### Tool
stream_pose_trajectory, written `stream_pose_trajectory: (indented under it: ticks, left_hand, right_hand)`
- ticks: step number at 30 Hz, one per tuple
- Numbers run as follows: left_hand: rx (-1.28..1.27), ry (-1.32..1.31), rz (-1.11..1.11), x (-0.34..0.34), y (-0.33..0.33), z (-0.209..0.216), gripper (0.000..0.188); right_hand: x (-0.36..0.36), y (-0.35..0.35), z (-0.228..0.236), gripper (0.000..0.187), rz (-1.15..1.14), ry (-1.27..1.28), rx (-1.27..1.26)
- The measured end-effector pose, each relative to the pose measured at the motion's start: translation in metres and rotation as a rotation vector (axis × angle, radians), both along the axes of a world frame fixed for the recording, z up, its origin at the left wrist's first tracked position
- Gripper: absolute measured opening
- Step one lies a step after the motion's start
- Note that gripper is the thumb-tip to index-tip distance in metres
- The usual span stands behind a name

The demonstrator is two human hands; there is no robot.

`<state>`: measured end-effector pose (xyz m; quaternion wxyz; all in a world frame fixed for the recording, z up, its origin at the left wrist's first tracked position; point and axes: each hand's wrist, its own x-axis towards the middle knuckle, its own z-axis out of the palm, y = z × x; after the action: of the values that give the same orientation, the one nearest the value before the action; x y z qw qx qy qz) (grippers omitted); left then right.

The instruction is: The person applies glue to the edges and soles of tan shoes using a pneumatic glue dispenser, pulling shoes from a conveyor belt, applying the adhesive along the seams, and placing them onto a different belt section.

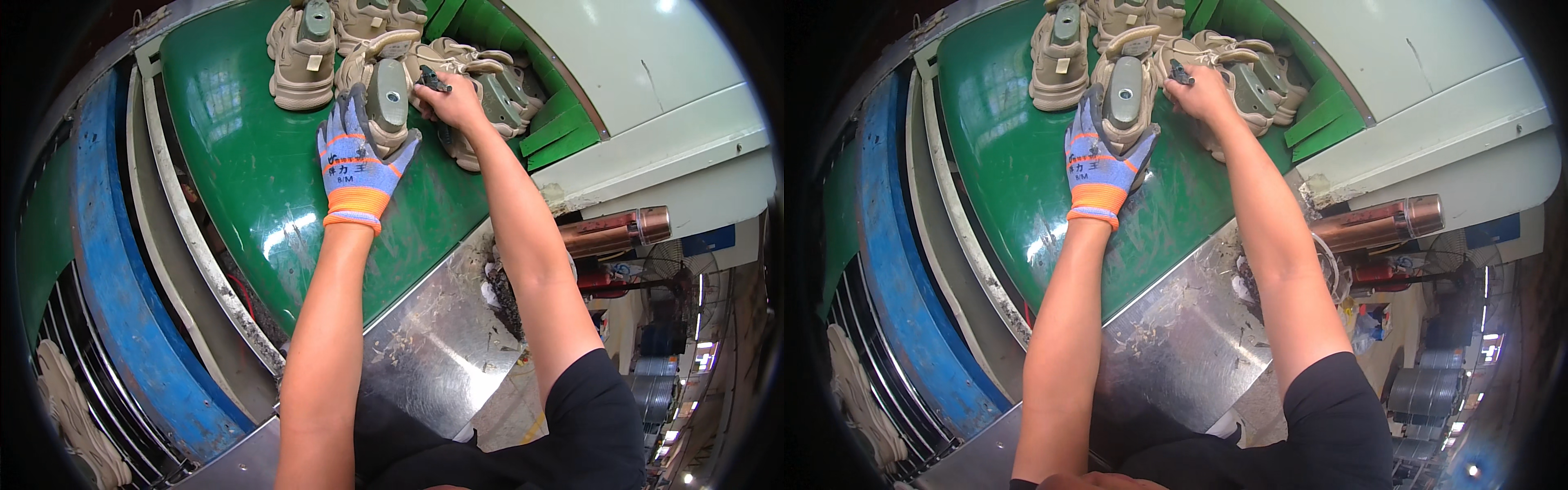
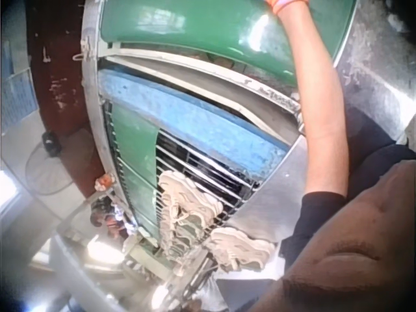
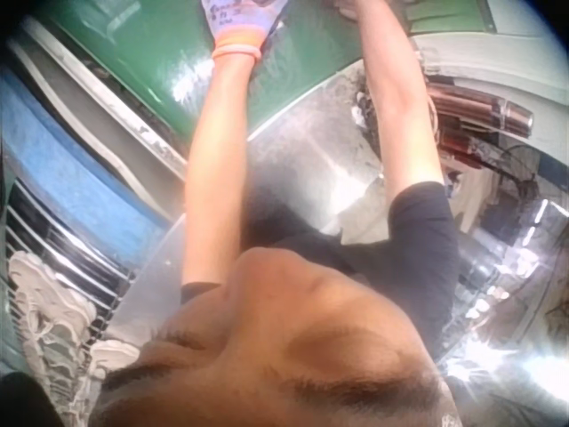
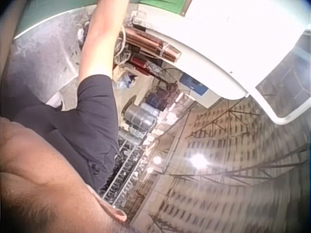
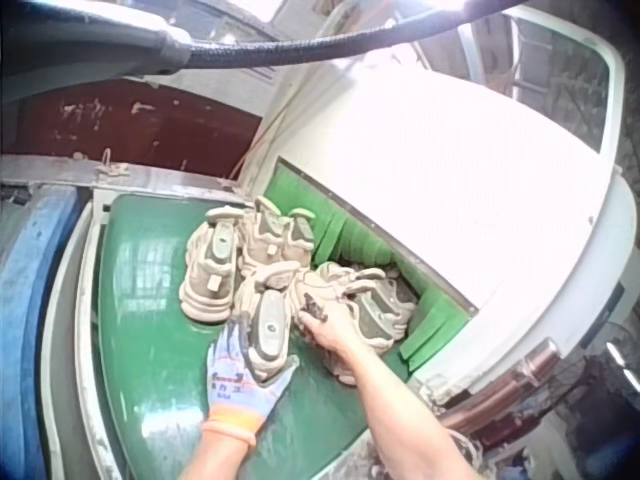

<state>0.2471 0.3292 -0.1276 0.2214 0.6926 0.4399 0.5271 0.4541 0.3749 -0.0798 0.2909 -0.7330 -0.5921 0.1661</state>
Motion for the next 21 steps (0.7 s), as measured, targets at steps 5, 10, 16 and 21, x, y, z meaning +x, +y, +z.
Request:
stream_pose_trajectory:
  ticks: [5,10,16,21]
  left_hand:
    - [-0.016,0.008,-0.026,0.009,-0.003,0.0,0.099]
    - [-0.042,-0.082,-0.093,0.01,0.006,0.003,0.099]
    - [-0.012,0.103,-0.059,-0.022,-0.007,-0.013,0.089]
    - [-0.309,0.403,-0.402,-0.098,-0.079,-0.007,0.079]
  right_hand:
    - [0.006,-0.025,0.019,0.023,-0.081,-0.025,-0.042]
    - [-0.007,-0.093,0.059,0.021,0.05,0.228,0.064]
    - [-0.104,-0.278,0.09,0.046,0.053,0.322,0.137]
    - [-0.12,-0.386,0.002,0.061,0.093,0.799,0.148]
